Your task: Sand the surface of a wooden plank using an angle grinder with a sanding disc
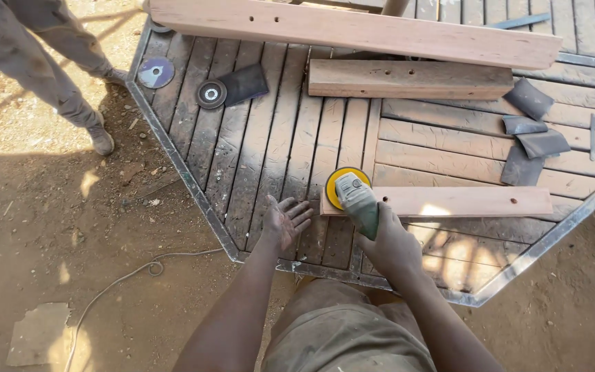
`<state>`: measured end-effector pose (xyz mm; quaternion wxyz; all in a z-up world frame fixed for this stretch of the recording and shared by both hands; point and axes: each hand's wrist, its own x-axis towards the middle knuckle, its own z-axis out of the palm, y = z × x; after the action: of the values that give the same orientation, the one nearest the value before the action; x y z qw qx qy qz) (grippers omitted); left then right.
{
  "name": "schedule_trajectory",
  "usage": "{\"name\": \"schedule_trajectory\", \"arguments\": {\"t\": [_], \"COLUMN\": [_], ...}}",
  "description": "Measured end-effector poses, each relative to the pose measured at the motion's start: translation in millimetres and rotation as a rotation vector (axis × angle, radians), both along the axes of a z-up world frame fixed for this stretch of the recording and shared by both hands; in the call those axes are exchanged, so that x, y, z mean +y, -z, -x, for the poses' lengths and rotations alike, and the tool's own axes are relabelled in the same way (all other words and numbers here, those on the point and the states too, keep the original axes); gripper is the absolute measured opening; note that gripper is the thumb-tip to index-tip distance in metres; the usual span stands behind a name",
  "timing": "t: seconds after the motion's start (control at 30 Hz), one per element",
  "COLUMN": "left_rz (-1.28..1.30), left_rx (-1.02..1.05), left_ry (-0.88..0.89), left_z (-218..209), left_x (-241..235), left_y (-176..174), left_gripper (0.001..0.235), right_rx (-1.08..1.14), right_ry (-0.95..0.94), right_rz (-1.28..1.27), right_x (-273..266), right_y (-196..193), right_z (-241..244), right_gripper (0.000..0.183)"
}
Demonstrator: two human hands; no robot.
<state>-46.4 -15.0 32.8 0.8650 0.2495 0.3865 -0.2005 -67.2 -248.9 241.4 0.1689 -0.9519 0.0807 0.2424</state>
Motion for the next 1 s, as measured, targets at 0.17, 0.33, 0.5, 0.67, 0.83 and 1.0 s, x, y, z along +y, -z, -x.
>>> {"name": "schedule_trajectory", "arguments": {"t": [0.17,0.33,0.5,0.67,0.83,1.0], "left_rz": [-0.232,-0.925,-1.62,-1.735,-2.156,-1.056], "left_rx": [-0.007,-0.046,-0.196,-0.638,-0.812,-0.485], "left_ry": [0.024,0.057,0.675,0.896,1.256,1.839], "left_z": [21.7,10.0,-20.6,-55.0,-84.3,-152.7], "left_x": [3.6,-53.2,-157.7,-283.8,-340.6,-317.9], "left_y": [-7.2,-9.7,-98.4,-97.7,-72.9,-78.6], "left_gripper": [0.096,0.058,0.091,0.1,0.085,0.104], "right_rx": [0.008,0.019,-0.069,-0.041,-0.096,-0.035], "right_ry": [-0.004,0.236,0.414,0.727,0.859,0.959], "right_rz": [-0.012,-0.021,0.119,0.031,-0.141,-0.42], "right_x": [-35.0,-161.2,-314.3,-408.8,-471.1,-469.4], "right_y": [-9.7,26.3,37.6,-3.9,-5.0,-20.6], "right_z": [1.4,9.1,-10.4,-13.1,11.7,27.7], "right_gripper": [0.076,0.068,0.065,0.07,0.072,0.056]}}
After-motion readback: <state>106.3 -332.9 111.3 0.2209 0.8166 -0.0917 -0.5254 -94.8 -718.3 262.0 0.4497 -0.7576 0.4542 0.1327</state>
